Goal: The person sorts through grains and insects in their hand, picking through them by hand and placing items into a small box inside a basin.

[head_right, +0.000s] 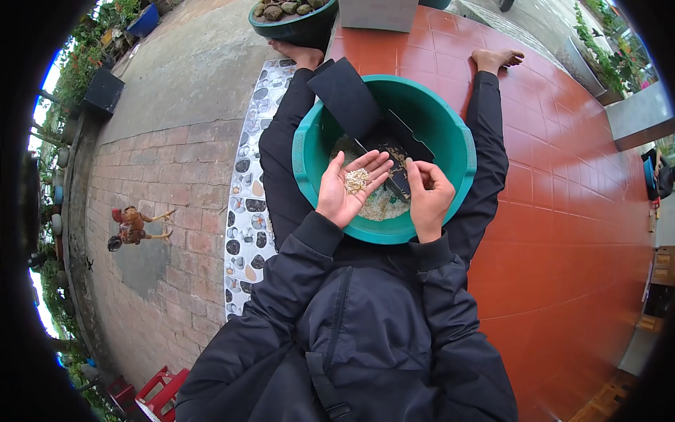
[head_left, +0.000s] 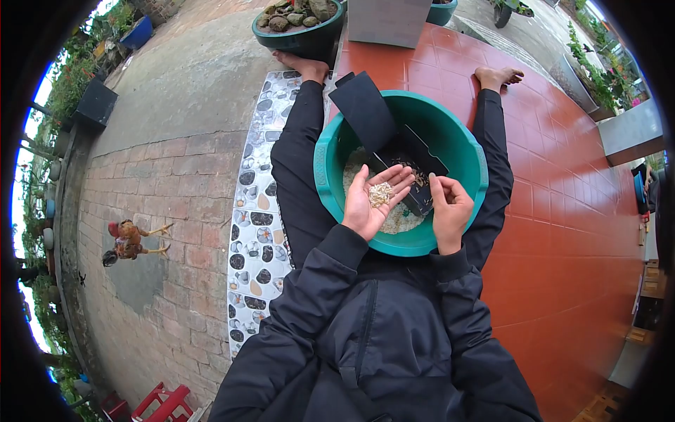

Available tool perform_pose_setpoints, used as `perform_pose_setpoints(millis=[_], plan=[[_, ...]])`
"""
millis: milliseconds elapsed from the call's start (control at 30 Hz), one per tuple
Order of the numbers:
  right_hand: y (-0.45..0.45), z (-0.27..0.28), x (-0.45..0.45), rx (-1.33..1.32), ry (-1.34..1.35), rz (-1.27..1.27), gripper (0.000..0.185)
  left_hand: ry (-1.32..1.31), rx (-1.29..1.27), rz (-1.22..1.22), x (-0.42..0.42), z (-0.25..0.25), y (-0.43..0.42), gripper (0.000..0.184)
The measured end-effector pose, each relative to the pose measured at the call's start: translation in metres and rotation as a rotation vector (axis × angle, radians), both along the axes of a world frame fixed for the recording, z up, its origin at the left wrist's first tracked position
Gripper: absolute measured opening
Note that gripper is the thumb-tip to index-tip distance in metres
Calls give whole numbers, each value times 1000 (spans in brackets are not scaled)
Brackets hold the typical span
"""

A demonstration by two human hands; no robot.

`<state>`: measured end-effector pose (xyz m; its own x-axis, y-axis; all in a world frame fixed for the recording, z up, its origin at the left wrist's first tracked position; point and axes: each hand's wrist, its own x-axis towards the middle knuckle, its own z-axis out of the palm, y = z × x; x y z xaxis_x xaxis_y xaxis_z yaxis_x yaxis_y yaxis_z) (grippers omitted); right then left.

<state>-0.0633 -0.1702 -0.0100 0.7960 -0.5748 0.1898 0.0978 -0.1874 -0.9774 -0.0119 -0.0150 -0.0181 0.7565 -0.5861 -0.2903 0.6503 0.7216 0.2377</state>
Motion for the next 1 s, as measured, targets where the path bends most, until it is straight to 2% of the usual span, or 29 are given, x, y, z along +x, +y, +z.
perform_pose_setpoints(millis=[100, 167, 333, 767, 1000], plan=[[13, 13, -5, -333, -34, 187, 5, 4, 4, 3, -1, 1, 1, 66], [17, 14, -7, -484, -42, 312, 11, 9, 11, 5, -1, 1, 0, 66], [18, 11, -8, -714, -39, 415, 15, -1, -3, 15, -1, -3, -1, 66], [18, 9, -8, -777, -44, 457, 15, 3, 48, 5, -2, 0, -2, 67], [21, 8, -8, -895, -68, 439, 14, -3, 87, 5, -2, 2, -3, 67]])
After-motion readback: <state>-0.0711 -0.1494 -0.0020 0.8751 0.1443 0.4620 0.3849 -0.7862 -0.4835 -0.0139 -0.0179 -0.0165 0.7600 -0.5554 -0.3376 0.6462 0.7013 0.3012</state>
